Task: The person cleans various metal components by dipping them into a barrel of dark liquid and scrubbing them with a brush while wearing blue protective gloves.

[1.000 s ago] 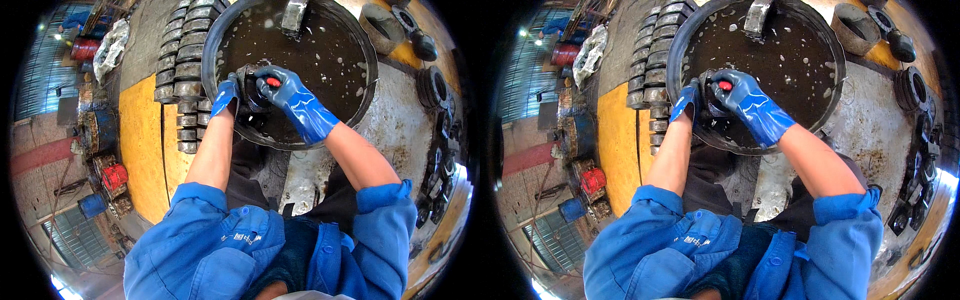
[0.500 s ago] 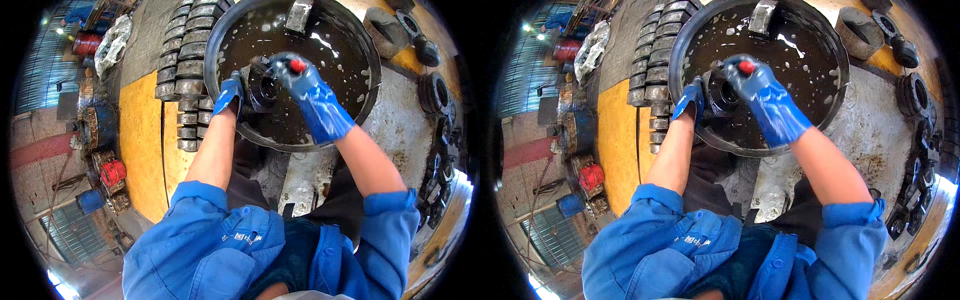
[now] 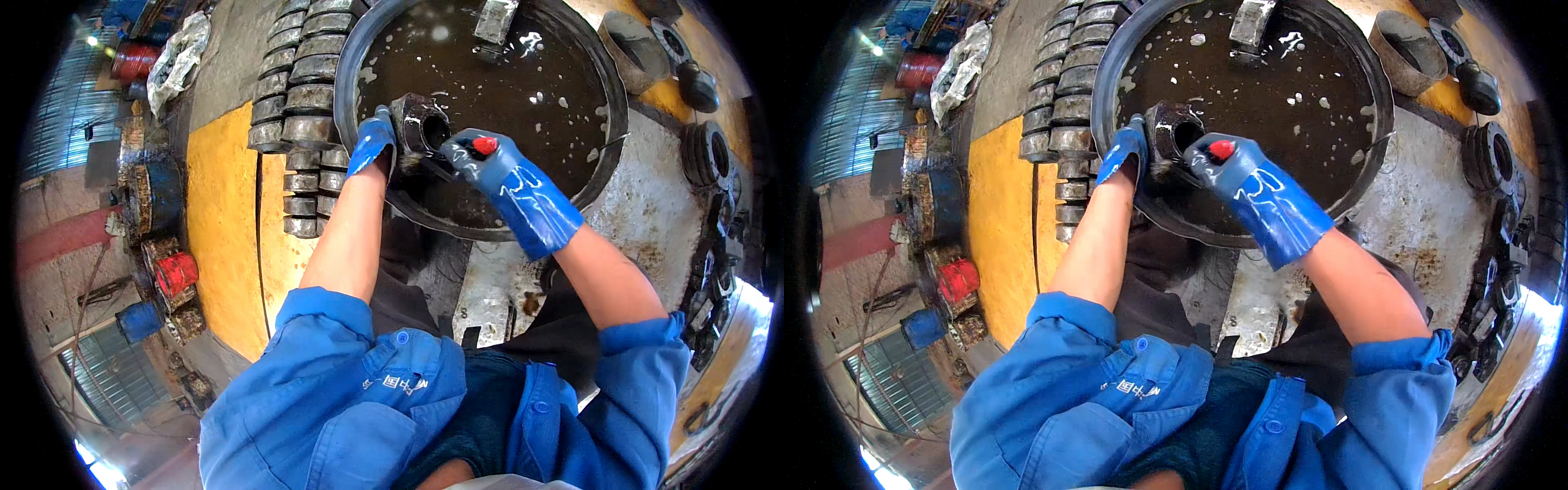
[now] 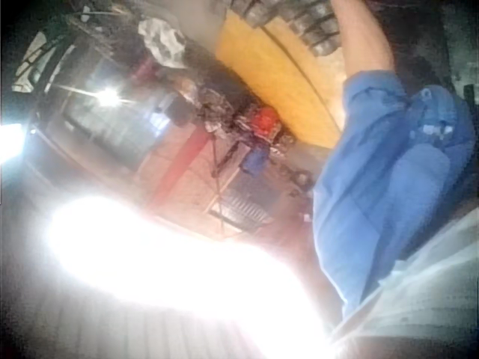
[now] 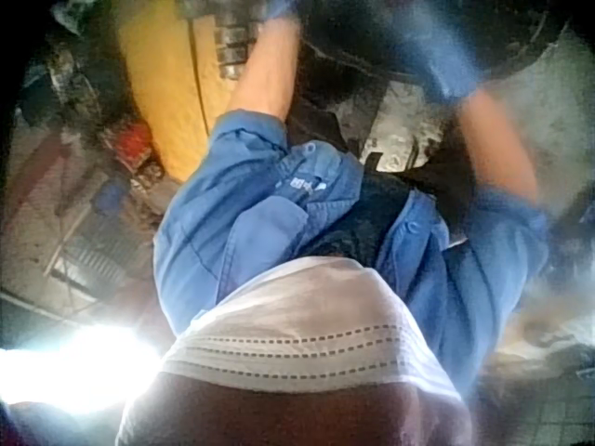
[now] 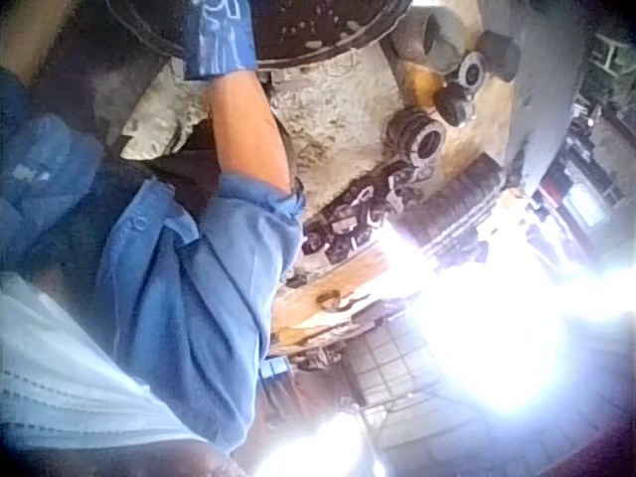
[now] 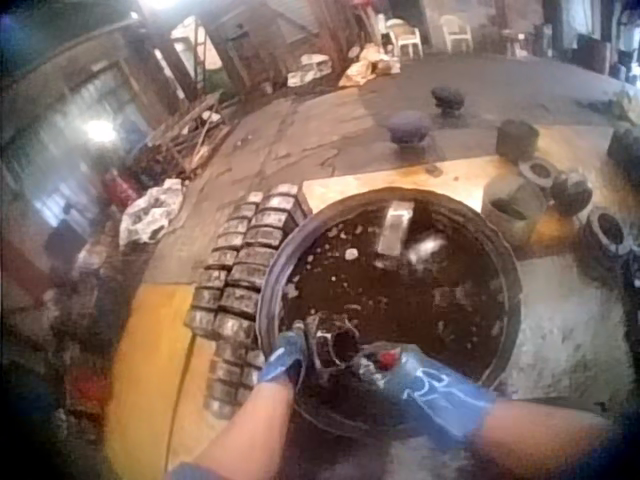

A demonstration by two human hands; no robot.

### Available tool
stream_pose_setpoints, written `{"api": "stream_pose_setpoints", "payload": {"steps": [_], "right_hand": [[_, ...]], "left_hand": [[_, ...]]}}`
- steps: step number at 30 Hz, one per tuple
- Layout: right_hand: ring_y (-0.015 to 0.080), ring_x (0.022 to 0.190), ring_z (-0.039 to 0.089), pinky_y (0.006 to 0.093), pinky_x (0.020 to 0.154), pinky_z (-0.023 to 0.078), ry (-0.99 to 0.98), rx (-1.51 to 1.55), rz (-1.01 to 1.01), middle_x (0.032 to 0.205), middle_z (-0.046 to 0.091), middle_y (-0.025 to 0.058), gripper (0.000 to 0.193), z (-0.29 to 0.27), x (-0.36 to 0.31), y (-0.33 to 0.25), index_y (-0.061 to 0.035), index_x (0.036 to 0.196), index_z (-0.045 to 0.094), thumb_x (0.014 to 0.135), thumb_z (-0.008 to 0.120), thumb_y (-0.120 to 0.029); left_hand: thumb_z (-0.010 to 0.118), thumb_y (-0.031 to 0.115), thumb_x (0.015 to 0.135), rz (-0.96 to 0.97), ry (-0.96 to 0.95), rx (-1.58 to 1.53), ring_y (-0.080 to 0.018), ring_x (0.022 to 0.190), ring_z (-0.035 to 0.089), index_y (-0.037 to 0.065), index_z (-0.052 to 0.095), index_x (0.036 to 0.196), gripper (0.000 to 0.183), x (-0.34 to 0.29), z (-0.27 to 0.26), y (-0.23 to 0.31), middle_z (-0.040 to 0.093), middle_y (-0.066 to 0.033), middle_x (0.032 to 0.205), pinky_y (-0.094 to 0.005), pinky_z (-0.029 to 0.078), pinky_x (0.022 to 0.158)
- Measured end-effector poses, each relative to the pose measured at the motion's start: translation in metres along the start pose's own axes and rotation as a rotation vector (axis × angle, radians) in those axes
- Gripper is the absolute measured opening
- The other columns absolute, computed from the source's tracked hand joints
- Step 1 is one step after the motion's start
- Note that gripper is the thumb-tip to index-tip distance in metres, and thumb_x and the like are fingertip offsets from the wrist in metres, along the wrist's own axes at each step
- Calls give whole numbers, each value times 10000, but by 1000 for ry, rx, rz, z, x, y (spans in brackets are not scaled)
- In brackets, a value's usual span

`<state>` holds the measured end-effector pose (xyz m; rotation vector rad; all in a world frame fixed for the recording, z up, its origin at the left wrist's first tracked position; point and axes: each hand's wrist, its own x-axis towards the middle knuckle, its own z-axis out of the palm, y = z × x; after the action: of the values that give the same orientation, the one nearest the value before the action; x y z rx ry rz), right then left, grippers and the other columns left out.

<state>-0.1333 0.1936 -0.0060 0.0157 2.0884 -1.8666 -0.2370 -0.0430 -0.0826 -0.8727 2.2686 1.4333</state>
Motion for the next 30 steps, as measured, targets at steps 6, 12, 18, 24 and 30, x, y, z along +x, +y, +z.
{"api": "stream_pose_setpoints", "payload": {"steps": [6, 12, 18, 24, 30], "right_hand": [[134, 692, 685, 296, 644, 561, 250, 46, 192, 872, 737, 59, 229, -36, 45, -1, -37, 1085, 718, 950, 719, -221], [198, 657, 683, 328, 685, 559, 90, 60, 370, 812, 746, 94, 365, -24, 62, 7, -54, 1030, 732, 912, 723, -400], [252, 1015, 708, 369, 861, 567, -48, -674, -322, 1084, 740, 81, 262, -19, 33, 16, -109, 1131, 693, 884, 678, -191], [268, 1147, 661, 457, 917, 534, -261, -1365, -796, 1221, 658, 116, 223, -17, 29, 2, -182, 1119, 695, 916, 611, -224], [280, 1090, 689, 445, 872, 550, -153, -1262, -690, 1248, 659, 97, 231, -18, 30, 1, -185, 1106, 694, 894, 610, -216]], "left_hand": [[477, 445, 1049, 228, -82, -55, -335, 1040, 676, -62, 650, 1224, 564, -5, -7, -6, 715, -200, 1146, -422, 522, 919], [657, 393, 988, 574, 234, 33, -340, 1053, 677, -54, 578, 1297, 549, -86, 30, 22, 704, -209, 1167, -420, 520, 940], [663, 345, 991, 591, 229, 173, -324, 1055, 683, -45, 561, 1325, 523, -69, 19, 10, 699, -223, 1166, -415, 521, 951], [629, 317, 1012, 646, 210, 141, -351, 1084, 674, -66, 572, 1308, 488, -64, 21, 11, 682, -247, 1208, -421, 520, 959], [618, 354, 1011, 676, 287, 192, -358, 1091, 670, -64, 595, 1299, 508, -66, 22, 8, 694, -246, 1177, -419, 517, 949]]}}
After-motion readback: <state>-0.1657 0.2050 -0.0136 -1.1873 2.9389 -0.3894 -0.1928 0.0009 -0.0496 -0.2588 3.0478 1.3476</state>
